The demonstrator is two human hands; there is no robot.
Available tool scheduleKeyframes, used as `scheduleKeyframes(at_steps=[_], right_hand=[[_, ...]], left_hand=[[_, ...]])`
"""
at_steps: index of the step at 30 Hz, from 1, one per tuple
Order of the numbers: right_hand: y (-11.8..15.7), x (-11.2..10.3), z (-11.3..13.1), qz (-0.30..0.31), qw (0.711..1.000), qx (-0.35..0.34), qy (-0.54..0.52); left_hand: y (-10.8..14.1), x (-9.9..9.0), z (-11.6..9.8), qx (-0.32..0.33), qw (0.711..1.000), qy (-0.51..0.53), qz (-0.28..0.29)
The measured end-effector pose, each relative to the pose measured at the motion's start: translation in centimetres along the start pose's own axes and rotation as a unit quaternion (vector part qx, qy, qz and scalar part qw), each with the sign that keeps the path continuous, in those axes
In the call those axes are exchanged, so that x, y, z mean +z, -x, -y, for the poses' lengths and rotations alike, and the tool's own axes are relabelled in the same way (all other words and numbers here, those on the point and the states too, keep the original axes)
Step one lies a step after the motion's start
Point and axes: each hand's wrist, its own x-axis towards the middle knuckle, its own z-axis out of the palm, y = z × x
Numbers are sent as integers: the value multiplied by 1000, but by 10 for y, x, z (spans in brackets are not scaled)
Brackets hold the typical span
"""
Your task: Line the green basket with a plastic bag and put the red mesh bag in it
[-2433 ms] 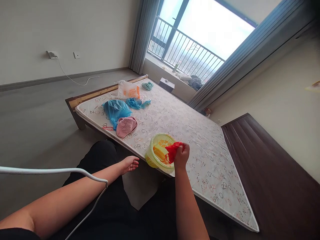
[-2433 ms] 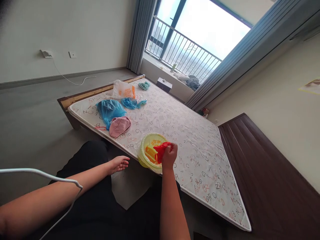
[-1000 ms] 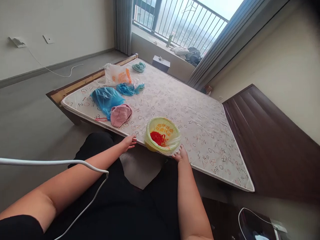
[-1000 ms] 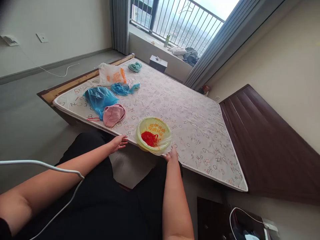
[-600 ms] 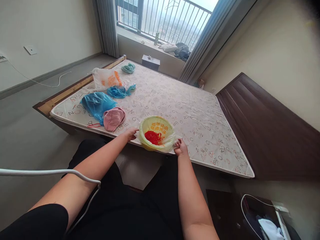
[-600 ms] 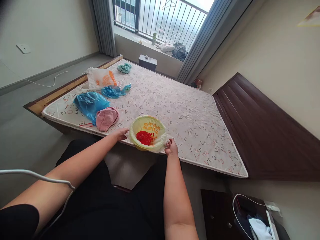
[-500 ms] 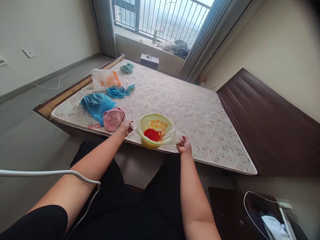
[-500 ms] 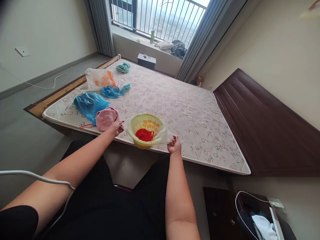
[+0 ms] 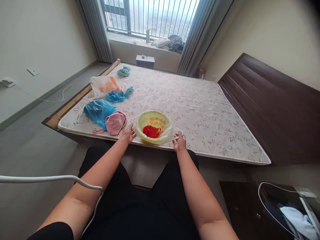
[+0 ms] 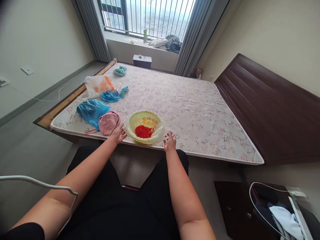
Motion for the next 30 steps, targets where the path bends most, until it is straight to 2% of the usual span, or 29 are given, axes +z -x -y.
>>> scheduleKeyframes(at_steps=[1, 4, 7, 11, 14, 15, 17, 20, 22, 24, 27, 28, 30], right_hand=[[4, 2, -4, 6, 999, 31, 18], [21, 11, -16, 75, 989, 127, 16], [38, 22, -23, 113, 984, 138, -24], [47, 33, -25, 113, 988, 80, -61], [49, 38, -22, 50, 995, 35, -76], [51, 39, -20, 24, 997, 11, -74], [56, 40, -17, -7, 997, -49, -51], [69, 40, -11, -2, 989, -141, 51], [78, 37, -6, 9, 971, -188, 148], [85, 34, -2, 25, 942, -234, 240], [94, 32, -1, 48, 895, -306, 320], [97, 33, -2, 55, 889, -315, 327], [103, 36, -6, 72, 898, -299, 316]], left_hand=[[6, -3, 5, -22, 1000, -4, 15], [21, -10, 20, -79, 996, -11, 48], [30, -11, 28, -100, 992, -14, 69], [31, -6, 29, -43, 994, -63, 82], [31, -3, 28, 51, 980, -189, 19], [32, -3, 28, 100, 964, -248, -8], [35, -4, 26, 210, 908, -359, -51], [41, -7, 23, 311, 825, -465, -84], [43, -9, 21, 325, 793, -508, -91], [44, -12, 19, 324, 778, -530, -94], [44, -17, 19, 327, 773, -535, -94], [44, -18, 19, 329, 774, -533, -94], [45, -18, 19, 329, 783, -519, -97]])
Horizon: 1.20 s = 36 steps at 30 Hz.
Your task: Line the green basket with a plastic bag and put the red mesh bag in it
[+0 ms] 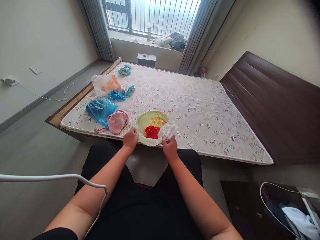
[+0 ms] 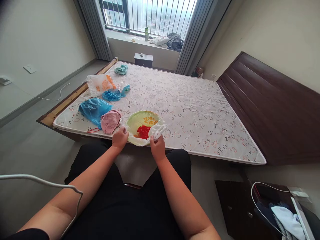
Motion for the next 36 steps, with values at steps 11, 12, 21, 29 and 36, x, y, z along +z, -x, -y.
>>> scheduleKeyframes(at_steps=[11, 12, 21, 29, 36], right_hand=[[-15, -4, -11, -71, 967, 120, -213], [-17, -7, -14, -80, 965, 126, -217], [-40, -34, -37, -182, 932, 154, -274], [-139, -72, -59, -157, 953, 197, -167], [-194, -29, -36, 180, 942, 272, -74]], left_hand=[[-9, 16, 8, -179, 897, 400, 65], [-9, 16, 10, -177, 886, 422, 76], [-5, 19, 12, -179, 862, 455, 131], [-1, 15, 20, -165, 851, 449, 218], [6, 7, 30, -129, 851, 369, 350]])
